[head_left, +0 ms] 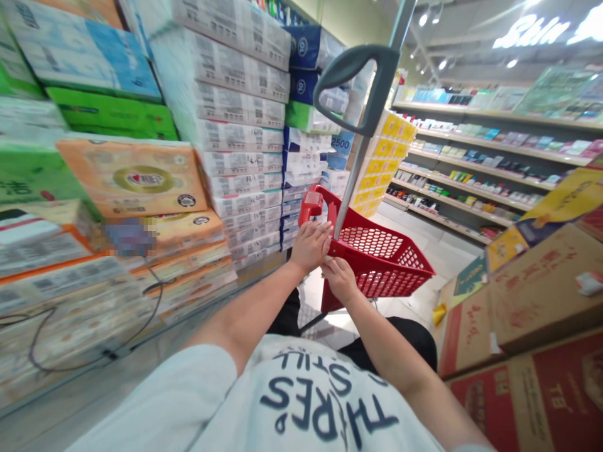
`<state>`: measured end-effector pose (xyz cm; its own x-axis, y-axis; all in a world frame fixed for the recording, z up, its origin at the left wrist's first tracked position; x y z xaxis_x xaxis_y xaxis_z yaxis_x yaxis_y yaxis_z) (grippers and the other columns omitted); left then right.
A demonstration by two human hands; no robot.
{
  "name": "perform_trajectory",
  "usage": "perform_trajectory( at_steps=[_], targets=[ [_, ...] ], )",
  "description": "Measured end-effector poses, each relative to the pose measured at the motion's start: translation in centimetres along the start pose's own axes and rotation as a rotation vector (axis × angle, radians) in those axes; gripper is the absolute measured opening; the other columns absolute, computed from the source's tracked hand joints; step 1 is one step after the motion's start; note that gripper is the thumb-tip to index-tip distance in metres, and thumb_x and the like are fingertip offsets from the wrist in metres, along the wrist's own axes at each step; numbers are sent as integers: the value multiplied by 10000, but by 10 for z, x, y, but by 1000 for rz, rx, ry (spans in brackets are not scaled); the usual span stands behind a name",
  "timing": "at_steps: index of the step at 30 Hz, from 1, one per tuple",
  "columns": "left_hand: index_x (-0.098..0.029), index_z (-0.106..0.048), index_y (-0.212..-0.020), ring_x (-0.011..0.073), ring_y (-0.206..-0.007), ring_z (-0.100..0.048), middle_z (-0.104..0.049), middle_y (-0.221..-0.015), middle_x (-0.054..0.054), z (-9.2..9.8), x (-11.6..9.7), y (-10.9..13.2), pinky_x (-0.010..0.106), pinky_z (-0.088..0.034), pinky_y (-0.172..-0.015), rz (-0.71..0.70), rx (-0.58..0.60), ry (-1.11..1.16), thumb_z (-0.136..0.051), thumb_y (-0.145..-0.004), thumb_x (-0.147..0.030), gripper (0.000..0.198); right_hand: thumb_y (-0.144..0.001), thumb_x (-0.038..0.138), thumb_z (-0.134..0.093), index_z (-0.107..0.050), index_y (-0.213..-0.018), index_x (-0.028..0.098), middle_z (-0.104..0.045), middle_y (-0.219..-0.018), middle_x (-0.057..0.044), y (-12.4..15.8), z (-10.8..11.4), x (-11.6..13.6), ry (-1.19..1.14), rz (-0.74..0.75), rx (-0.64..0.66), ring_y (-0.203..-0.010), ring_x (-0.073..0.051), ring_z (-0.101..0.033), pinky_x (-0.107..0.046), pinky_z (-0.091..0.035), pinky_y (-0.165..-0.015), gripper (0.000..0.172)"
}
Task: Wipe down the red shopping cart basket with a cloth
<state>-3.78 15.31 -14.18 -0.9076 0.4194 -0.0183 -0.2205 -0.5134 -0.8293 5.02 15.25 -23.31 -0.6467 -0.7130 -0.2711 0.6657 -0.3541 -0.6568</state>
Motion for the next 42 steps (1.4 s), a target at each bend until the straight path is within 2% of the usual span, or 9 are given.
perform_trajectory(
  at_steps=[5, 9, 15, 17, 22, 28, 32, 38, 42],
  targets=[
    [-215, -572, -1272, 233, -1216, -502, -590, -1319, 32, 1, -2, 1, 453, -334, -1077, -26, 10, -6, -413, -945, -261, 366, -945, 208, -446, -518, -1326, 214, -558, -1335, -65, 19, -5, 7, 89, 23, -13, -1263, -216, -428, -402, -281, -1096, 388],
    [-212, -581, -1261, 234, -1195, -514, -614, -1284, 35, 1, -1, 0, 446, -338, -1075, -27, -5, -11, -423, -943, -263, 359, -949, 260, -442, -411, -1410, 189, -438, -1459, -65, 36, -18, 7, 109, 19, 40, -1382, -230, -308, -415, -244, -1121, 468],
    [-212, -596, -1242, 238, -1184, -518, -628, -1260, 40, -2, -2, -2, 444, -341, -1069, -36, 6, -26, -424, -943, -266, 349, -945, 268, -437, -361, -1440, 172, -401, -1484, -81, 40, -24, 3, 100, 2, 125, -1385, -224, -314, -415, -226, -1125, 510],
    [-202, -602, -1233, 237, -1178, -519, -636, -1245, 40, -2, -2, -2, 440, -337, -1073, -40, -13, -24, -426, -942, -265, 346, -950, 285, -430, -335, -1453, 181, -385, -1494, -79, 39, -23, -1, 105, -33, 115, -1395, -226, -296, -426, -194, -1137, 523],
    [-197, -608, -1222, 232, -1160, -519, -647, -1222, 32, -2, -2, -1, 430, -338, -1071, -50, -27, -29, -433, -939, -261, 339, -947, 214, -411, -367, -1434, 147, -418, -1475, -70, 43, -23, 8, 109, 110, 98, -1383, -190, -313, -375, -136, -1159, 494],
    [-206, -624, -1194, 226, -1122, -530, -673, -1146, 33, -1, -3, 1, 428, -335, -1069, -40, -47, -31, -462, -921, -257, 321, -945, 246, -434, -367, -1440, 168, -415, -1475, -91, 32, -9, -1, 139, -1, -7, -1401, -224, -287, -410, -115, -1163, 505],
    [-214, -631, -1175, 218, -1113, -528, -678, -1116, 32, 1, -5, 2, 422, -337, -1066, -52, -59, -27, -464, -917, -241, 309, -949, 200, -399, -376, -1429, 135, -447, -1453, -82, 42, -18, 16, 73, 153, 65, -1377, -177, -332, -361, -160, -1162, 486],
    [-203, -623, -1186, 218, -1118, -522, -670, -1131, 38, 1, -5, 2, 420, -331, -1070, -58, -54, -38, -463, -918, -235, 314, -955, 267, -414, -343, -1452, 163, -413, -1477, -82, 37, -23, 5, 78, -5, 48, -1401, -213, -297, -404, -153, -1168, 513],
    [-207, -622, -1187, 223, -1105, -526, -673, -1119, 35, 2, -6, 2, 424, -331, -1064, -63, -65, -33, -457, -922, -239, 314, -928, 148, -368, -293, -1468, 126, -443, -1457, -73, 47, -39, 23, -8, 106, 137, -1373, -168, -349, -351, -191, -1162, 545]
  ],
)
Point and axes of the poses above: each hand's wrist, its own y-axis away from the middle knuckle, its own z-axis out of the back of the hand, x = y × z, the point moved 8 cm from there along -y, towards the middle knuckle
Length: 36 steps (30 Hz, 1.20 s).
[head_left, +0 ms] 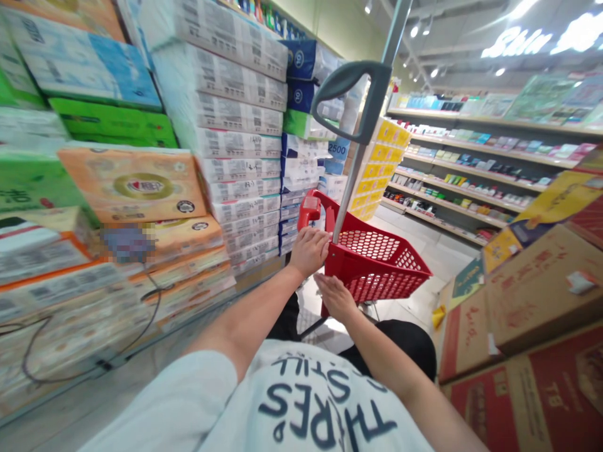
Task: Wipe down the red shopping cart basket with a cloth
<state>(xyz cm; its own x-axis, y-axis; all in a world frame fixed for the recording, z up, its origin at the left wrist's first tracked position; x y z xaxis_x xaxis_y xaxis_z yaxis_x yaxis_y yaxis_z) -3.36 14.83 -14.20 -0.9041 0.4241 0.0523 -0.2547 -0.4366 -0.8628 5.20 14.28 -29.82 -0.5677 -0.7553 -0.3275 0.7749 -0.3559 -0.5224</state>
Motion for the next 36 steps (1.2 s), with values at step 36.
perform_trajectory(
  at_steps=[36],
  targets=[
    [-212, -607, -1217, 213, -1096, -549, -664, -1167, 51, -4, 0, -1, 425, -339, -1056, 19, 58, 1, -404, -955, -284, 339, -909, 83, -352, -308, -1472, 200, -352, -1510, -88, -15, 43, -56, 35, -232, -177, -1430, -235, -246, -444, -247, -1165, 577]
  ],
)
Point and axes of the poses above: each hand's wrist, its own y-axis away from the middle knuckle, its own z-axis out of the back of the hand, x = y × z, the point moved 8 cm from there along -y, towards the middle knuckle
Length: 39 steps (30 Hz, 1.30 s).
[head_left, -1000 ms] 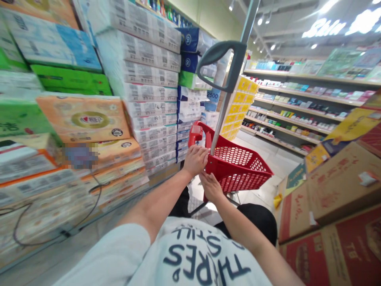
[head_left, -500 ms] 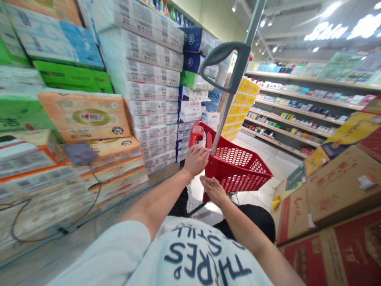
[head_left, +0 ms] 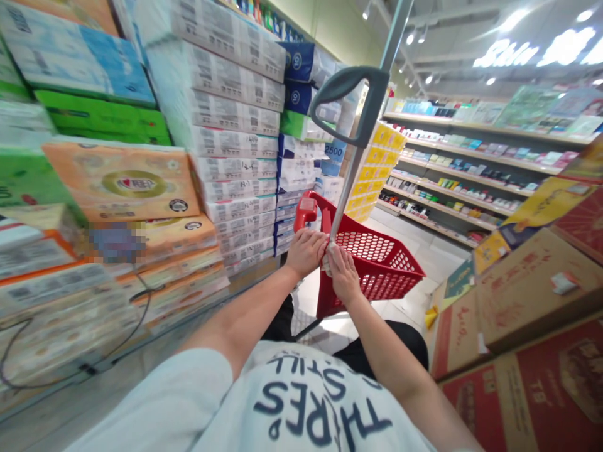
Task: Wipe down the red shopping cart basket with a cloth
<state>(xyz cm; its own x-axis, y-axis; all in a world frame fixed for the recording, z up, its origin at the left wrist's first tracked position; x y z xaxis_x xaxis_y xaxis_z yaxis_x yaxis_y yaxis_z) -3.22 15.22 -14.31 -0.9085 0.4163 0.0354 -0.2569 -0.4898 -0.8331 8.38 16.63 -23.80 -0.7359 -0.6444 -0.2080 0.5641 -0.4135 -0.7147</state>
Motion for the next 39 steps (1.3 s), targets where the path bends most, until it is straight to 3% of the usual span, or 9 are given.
perform_trajectory(
  at_steps=[7, 10, 14, 18, 24, 32, 35, 39],
  targets=[
    [-208, -553, -1284, 240, -1207, -506, -623, -1260, 57, -7, 3, -1, 434, -330, -1067, -9, 11, -67, -405, -963, -326, 373, -908, 64, -311, 7, -1515, 178, -72, -1587, -131, -17, -1, -1, -15, -179, -68, -1462, -269, -93, -494, -279, -1150, 694],
    [-186, -499, -1342, 270, -1292, -442, -540, -1371, 78, -7, 3, 0, 448, -311, -1079, -27, 20, -88, -406, -957, -375, 438, -929, 127, -354, -33, -1516, 133, -34, -1584, -160, -27, 7, -6, 10, -226, -118, -1461, -298, -67, -512, -256, -1156, 669],
    [-160, -366, -1437, 287, -1405, -287, -375, -1497, 96, -8, 1, 1, 445, -266, -1113, -48, 68, -92, -393, -952, -423, 553, -931, 168, -402, -140, -1511, 129, -102, -1578, -160, -25, 4, 3, 16, -184, -62, -1459, -294, -96, -501, -251, -1156, 638],
    [-132, -292, -1470, 294, -1433, -217, -303, -1528, 122, -9, 0, 2, 444, -230, -1136, -63, 73, -99, -385, -934, -509, 662, -950, 279, -407, -201, -1499, 123, -155, -1569, -159, -27, 7, 5, 47, -239, -85, -1461, -288, -92, -503, -229, -1162, 607],
    [-136, -336, -1451, 300, -1409, -274, -365, -1498, 126, -7, -2, 3, 451, -252, -1125, -62, 75, -76, -386, -937, -486, 624, -929, 300, -463, -312, -1459, 99, -205, -1553, -177, -18, -1, 11, 38, -148, -35, -1455, -293, -128, -480, -250, -1162, 587],
    [-144, -403, -1413, 295, -1333, -395, -469, -1431, 112, -7, -1, 3, 458, -272, -1106, -29, 59, -77, -391, -944, -404, 536, -948, 281, -416, -206, -1496, 103, -159, -1567, -165, -30, 20, 10, 43, -141, -165, -1460, -281, -101, -466, -261, -1162, 613],
    [-150, -385, -1423, 287, -1342, -385, -456, -1441, 113, -6, -3, 4, 454, -276, -1108, -41, 71, -67, -414, -937, -393, 544, -943, 247, -420, -171, -1507, 132, -150, -1573, -146, -19, 15, 15, 39, -94, -149, -1463, -276, -81, -461, -273, -1156, 627],
    [-147, -415, -1404, 281, -1325, -408, -479, -1425, 101, -4, -3, 3, 450, -287, -1103, -25, 56, -81, -406, -941, -346, 504, -947, 268, -410, -80, -1518, 159, -126, -1578, -142, -18, 13, 11, 19, -144, -123, -1460, -282, -98, -493, -285, -1143, 669]
  ],
)
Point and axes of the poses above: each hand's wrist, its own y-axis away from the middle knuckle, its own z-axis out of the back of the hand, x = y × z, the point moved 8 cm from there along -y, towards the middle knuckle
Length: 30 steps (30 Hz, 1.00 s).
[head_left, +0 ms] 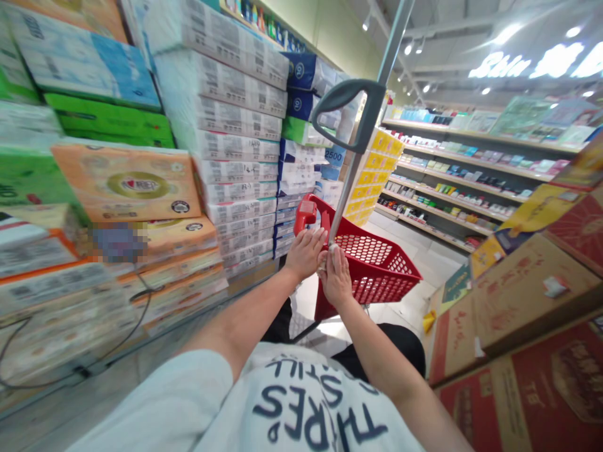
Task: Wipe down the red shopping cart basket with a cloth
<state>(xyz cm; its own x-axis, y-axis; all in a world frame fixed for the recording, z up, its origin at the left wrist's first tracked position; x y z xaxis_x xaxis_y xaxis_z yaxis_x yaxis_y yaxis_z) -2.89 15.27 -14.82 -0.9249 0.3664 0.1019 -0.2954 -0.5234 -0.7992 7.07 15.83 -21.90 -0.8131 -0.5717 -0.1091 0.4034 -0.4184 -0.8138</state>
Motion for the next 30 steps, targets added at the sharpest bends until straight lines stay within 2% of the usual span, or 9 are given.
perform_trajectory(
  at_steps=[3, 7, 13, 19, 27, 30],
  targets=[
    [-160, -433, -1395, 266, -1315, -423, -494, -1415, 80, 1, 0, -1, 443, -295, -1101, 12, -21, -4, -392, -938, -279, 474, -952, 267, -393, -12, -1519, 156, -71, -1584, -152, -12, 6, -2, -3, -17, -36, -1457, -293, -111, -496, -294, -1139, 692],
    [-149, -444, -1389, 266, -1300, -439, -499, -1411, 75, 2, -2, -1, 437, -302, -1097, 0, -25, -8, -400, -921, -236, 478, -946, 244, -400, 9, -1517, 159, -40, -1588, -139, -15, 11, 3, 10, 43, -58, -1459, -296, -95, -486, -307, -1136, 708],
    [-151, -441, -1392, 267, -1297, -440, -500, -1412, 69, 3, -2, -1, 442, -302, -1096, 4, -35, -22, -398, -920, -240, 482, -943, 219, -383, -95, -1517, 147, -93, -1583, -140, -15, 8, 0, -41, -7, -15, -1460, -288, -98, -499, -272, -1155, 646],
    [-143, -451, -1387, 260, -1294, -443, -500, -1411, 71, 3, -3, -1, 429, -299, -1100, -4, -30, -27, -405, -916, -227, 480, -936, 183, -414, -235, -1493, 149, -199, -1565, -128, -9, 6, 0, -44, 47, -47, -1460, -256, -118, -447, -279, -1166, 587],
    [-128, -462, -1380, 259, -1307, -422, -500, -1411, 71, 1, -1, -3, 420, -281, -1115, 7, 4, -64, -385, -929, -240, 470, -938, 186, -426, -288, -1477, 172, -263, -1545, -125, -11, 6, -2, -80, 36, -59, -1455, -244, -151, -455, -280, -1160, 556],
    [-135, -463, -1380, 259, -1299, -431, -509, -1403, 69, 2, -2, -2, 423, -283, -1114, 5, 7, -67, -397, -926, -251, 474, -940, 195, -425, -271, -1483, 178, -256, -1547, -127, -13, 5, -3, -81, -16, -59, -1452, -248, -163, -477, -266, -1161, 565]
  ],
)
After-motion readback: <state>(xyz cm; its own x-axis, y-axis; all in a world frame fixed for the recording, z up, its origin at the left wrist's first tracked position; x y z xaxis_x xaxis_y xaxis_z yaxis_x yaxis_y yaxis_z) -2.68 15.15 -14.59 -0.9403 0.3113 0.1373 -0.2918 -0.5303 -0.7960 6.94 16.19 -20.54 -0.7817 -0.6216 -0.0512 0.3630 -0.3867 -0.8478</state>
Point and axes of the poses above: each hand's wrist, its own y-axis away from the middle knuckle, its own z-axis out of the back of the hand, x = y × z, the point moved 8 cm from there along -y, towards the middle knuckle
